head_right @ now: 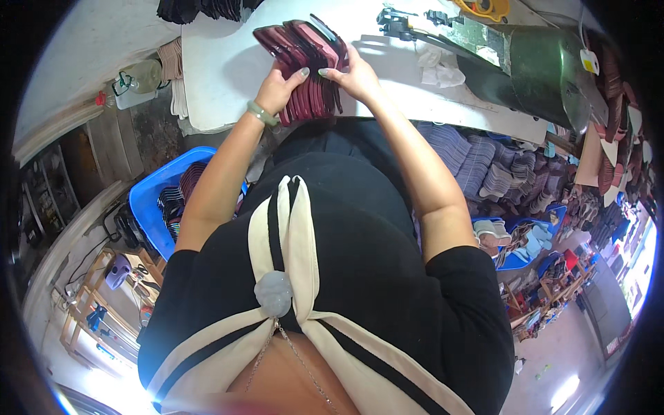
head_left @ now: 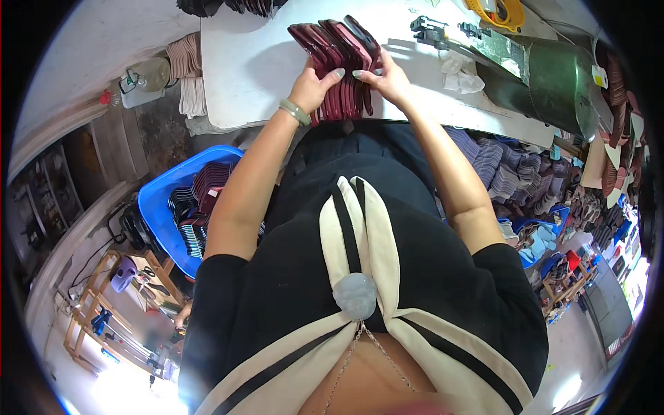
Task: The recorder is assembling pink fabric shoe upper components by folding and stacking them at a workbench.
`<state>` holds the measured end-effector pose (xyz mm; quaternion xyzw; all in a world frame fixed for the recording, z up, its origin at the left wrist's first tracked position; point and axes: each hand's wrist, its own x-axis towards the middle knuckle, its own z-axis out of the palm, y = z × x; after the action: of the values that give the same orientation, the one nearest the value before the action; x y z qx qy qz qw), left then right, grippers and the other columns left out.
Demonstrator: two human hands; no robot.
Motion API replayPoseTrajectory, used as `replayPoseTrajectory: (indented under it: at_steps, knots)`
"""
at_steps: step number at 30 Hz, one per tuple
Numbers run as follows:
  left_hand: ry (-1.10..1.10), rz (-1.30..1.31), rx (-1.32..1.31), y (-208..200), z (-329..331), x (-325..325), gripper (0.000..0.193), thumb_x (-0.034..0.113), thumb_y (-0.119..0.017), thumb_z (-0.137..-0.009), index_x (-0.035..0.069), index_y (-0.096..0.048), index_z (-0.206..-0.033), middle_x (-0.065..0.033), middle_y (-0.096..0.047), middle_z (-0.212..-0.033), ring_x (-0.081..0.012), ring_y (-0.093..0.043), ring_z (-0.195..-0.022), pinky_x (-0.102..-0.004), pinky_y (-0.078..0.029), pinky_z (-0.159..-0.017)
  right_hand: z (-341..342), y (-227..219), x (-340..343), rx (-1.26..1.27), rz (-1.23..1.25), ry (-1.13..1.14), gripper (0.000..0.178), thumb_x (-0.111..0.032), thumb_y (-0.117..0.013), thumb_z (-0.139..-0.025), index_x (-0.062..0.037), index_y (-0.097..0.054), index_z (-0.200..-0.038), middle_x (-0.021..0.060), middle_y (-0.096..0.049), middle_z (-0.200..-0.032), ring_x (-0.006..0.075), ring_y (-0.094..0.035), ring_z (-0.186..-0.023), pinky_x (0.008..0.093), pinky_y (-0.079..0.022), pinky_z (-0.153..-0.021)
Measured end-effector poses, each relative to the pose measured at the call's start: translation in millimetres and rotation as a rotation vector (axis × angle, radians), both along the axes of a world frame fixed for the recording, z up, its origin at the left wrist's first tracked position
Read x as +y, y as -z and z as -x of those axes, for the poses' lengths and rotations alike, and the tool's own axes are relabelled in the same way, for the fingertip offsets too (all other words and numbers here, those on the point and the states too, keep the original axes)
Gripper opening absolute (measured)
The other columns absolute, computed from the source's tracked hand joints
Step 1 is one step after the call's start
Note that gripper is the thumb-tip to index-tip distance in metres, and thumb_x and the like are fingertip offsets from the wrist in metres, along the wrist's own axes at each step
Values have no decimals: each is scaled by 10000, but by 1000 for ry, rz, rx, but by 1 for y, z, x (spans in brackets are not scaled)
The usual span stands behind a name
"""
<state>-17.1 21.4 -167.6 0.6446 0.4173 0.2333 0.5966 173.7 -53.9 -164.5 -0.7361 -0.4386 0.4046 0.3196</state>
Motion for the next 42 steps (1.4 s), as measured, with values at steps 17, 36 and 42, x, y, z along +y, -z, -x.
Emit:
replayPoseTrajectory:
  at_steps: [17, 36, 42]
  knots:
    - [166, -939, 163, -27, 11, 7, 617, 279, -665, -803, 19, -410, -1301, -165, -490, -1271, -268, -507, -1135, -385, -363, -996, 22, -55, -13, -305, -146, -263, 933, -240, -746, -732, -126, -152, -1442, 187, -634, -1039, 321, -624, -959, 370, -492, -851]
    - [-117, -298, 447, -3, -19, -10, 890, 442, -828, -569, -58, -443, -1196, -241, -509, -1163, -380, -466, -1111, -430, -388, -954, 0, 7, -11, 380, 156, -78, 801, -165, -738, -746, -158, -288, -1409, 107, -645, -831, 157, -645, -659, 287, -534, -586]
    - [-174, -345, 613, -9, -17, -19, 1026, 522, -800, -570, -61, -337, -1276, -256, -497, -1187, -393, -485, -1130, -419, -396, -961, 10, 4, -24, 436, 138, 168, 615, -50, -640, -802, -110, -379, -1356, 103, -626, -853, 175, -657, -707, 268, -533, -590]
